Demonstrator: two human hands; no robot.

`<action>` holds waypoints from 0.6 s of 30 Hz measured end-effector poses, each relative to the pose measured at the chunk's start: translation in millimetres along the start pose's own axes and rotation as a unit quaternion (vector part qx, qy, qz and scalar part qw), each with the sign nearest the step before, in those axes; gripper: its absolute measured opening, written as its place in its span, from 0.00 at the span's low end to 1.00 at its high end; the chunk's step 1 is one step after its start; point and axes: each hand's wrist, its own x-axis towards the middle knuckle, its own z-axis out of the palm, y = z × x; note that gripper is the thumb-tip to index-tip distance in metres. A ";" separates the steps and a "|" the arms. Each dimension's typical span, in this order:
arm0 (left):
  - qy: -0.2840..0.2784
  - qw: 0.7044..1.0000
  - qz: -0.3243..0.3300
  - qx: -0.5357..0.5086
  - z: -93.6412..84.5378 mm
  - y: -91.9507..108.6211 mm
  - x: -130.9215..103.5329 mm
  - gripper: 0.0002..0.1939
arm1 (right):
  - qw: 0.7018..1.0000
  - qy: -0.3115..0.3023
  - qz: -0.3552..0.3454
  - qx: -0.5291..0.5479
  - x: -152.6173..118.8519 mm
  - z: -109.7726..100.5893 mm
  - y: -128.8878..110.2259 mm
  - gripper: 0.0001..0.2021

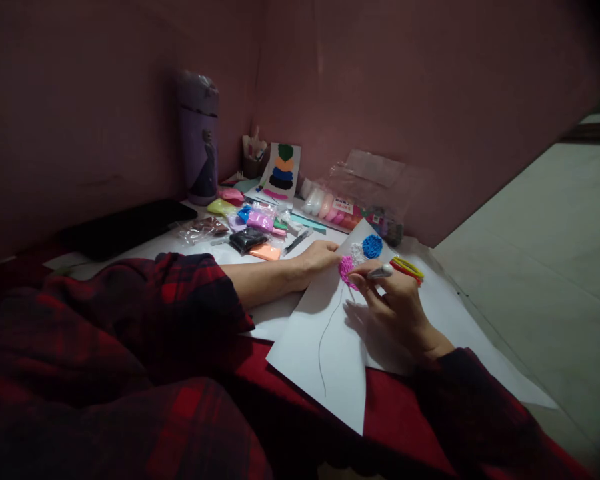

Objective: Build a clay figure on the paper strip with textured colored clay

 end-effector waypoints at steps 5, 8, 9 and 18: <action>0.003 1.000 -0.002 0.000 -0.6 0.9 0.3 0.06 | 1.000 -0.008 -0.009 0.005 0.6 1.0 0.9 0.05; 0.005 1.000 -0.008 -0.001 -1.6 2.0 1.8 0.05 | 1.000 0.005 -0.018 0.007 1.6 0.7 1.4 0.06; 0.007 1.000 -0.009 -0.002 -2.0 2.1 2.3 0.05 | 1.000 0.010 -0.015 0.007 1.5 0.6 1.6 0.06; -0.015 1.000 -0.005 -0.025 -3.4 1.0 -2.3 0.04 | 0.990 0.064 0.126 -0.016 -5.5 3.3 9.4 0.07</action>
